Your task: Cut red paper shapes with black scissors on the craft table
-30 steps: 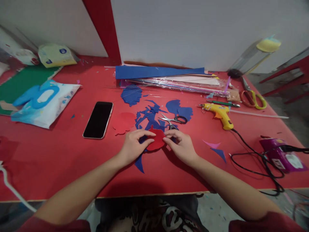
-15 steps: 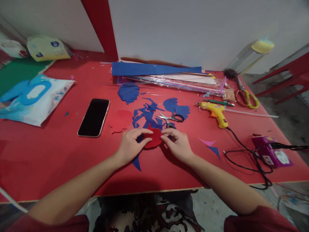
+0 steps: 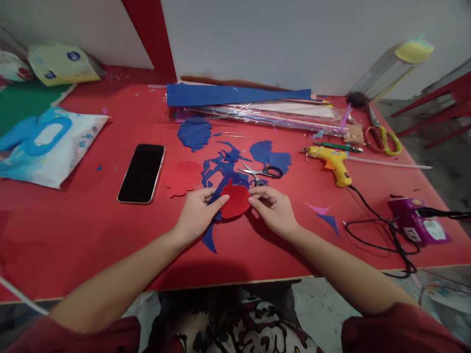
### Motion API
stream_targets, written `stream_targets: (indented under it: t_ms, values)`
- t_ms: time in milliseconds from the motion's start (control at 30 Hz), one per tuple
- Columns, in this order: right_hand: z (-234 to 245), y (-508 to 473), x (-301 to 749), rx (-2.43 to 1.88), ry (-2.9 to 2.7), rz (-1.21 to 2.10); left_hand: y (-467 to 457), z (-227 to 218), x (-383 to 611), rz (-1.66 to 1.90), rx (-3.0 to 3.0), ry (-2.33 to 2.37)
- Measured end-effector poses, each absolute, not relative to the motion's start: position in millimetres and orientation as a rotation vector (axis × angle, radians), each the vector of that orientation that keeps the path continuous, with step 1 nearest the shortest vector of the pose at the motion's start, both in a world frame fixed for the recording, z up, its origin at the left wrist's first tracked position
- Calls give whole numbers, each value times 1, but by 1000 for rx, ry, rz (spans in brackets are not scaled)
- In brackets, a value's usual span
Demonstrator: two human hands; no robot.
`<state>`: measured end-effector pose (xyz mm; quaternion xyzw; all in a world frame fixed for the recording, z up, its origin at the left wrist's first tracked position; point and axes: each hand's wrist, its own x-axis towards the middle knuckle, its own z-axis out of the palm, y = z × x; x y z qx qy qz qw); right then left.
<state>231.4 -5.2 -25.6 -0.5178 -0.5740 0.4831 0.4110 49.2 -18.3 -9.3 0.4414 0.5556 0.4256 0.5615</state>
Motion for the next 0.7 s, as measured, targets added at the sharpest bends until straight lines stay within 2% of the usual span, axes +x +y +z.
stream_targets:
  t_ms: [300, 700]
  values:
    - [-27, -5, 230, -1244, -1360, 1433, -17, -5, 50, 1014, 959, 1338]
    - [-24, -5, 231, -1292, -1370, 1426, -17, -9, 50, 1020, 934, 1341]
